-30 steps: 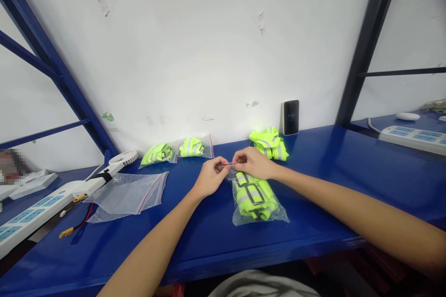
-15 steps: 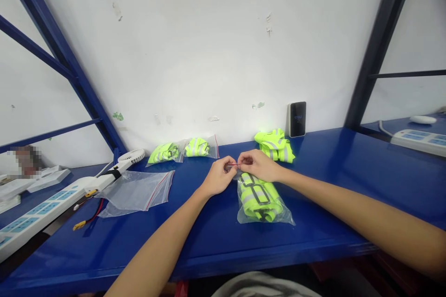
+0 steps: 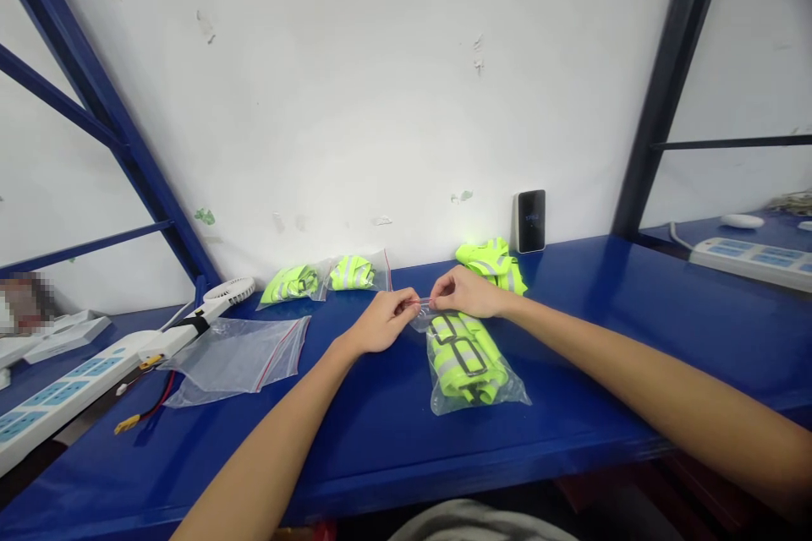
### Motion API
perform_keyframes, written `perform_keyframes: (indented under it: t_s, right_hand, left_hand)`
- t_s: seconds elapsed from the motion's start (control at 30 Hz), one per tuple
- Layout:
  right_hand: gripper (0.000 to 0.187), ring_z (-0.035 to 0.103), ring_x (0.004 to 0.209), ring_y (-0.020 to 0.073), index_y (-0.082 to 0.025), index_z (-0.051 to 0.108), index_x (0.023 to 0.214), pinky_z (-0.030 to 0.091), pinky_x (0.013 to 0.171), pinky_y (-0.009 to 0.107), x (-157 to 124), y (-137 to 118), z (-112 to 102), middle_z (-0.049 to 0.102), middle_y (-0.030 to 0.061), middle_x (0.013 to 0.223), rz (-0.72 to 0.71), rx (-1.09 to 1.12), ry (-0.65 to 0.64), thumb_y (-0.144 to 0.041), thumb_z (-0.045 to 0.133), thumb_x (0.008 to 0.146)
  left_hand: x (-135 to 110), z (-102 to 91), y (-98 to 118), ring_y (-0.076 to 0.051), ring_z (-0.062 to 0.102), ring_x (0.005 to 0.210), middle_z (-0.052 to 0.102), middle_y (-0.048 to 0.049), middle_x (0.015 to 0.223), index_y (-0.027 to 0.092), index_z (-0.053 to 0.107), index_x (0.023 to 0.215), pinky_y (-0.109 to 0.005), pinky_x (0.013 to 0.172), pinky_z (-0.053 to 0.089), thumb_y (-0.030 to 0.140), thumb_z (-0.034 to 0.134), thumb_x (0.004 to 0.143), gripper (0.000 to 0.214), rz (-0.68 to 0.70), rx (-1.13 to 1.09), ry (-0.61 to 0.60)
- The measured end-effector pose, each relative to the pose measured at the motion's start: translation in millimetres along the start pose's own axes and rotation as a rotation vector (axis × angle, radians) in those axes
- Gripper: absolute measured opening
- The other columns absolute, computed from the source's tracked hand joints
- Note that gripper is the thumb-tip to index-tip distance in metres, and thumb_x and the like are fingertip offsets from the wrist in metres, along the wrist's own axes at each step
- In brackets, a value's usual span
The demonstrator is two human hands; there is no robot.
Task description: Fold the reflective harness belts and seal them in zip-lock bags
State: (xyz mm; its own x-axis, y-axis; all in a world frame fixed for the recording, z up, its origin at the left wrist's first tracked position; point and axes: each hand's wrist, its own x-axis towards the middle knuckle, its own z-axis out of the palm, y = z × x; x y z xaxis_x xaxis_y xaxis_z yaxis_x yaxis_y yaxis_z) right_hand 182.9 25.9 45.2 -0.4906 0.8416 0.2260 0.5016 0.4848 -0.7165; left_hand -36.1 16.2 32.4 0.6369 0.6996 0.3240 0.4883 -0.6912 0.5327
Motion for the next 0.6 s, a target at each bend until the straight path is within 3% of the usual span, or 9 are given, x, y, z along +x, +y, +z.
perform_keyframes:
  t_s: [0.33, 0.6]
  right_hand:
    - [0.022, 0.049, 0.057, 0.012, -0.014, 0.077, 0.078, 0.036, 0.053, 0.025, 0.3, -1.2, -9.9, 0.067, 0.001, 0.063, -0.058, -0.1, 0.071, -0.033, 0.067, 0.072]
    - [0.023, 0.051, 0.061, 0.0129, -0.014, 0.073, 0.074, 0.037, 0.056, 0.025, -2.9, -3.2, -25.8, 0.067, 0.0028, 0.067, -0.109, -0.118, 0.069, -0.035, 0.064, 0.078]
  left_hand:
    - [0.0, -31.9, 0.1, -0.012, 0.042, 0.062, 0.048, 0.0041, 0.064, 0.017, 0.057, 0.077, -0.025, 0.06, 0.03, 0.036, 0.047, 0.093, 0.027, -0.003, 0.118, 0.005]
    - [-4.4, -51.0, -0.9, -0.012, 0.044, 0.063, 0.05, 0.003, 0.066, 0.017, 0.056, 0.075, -0.026, 0.062, 0.032, 0.037, 0.048, 0.093, 0.029, -0.01, 0.163, 0.087]
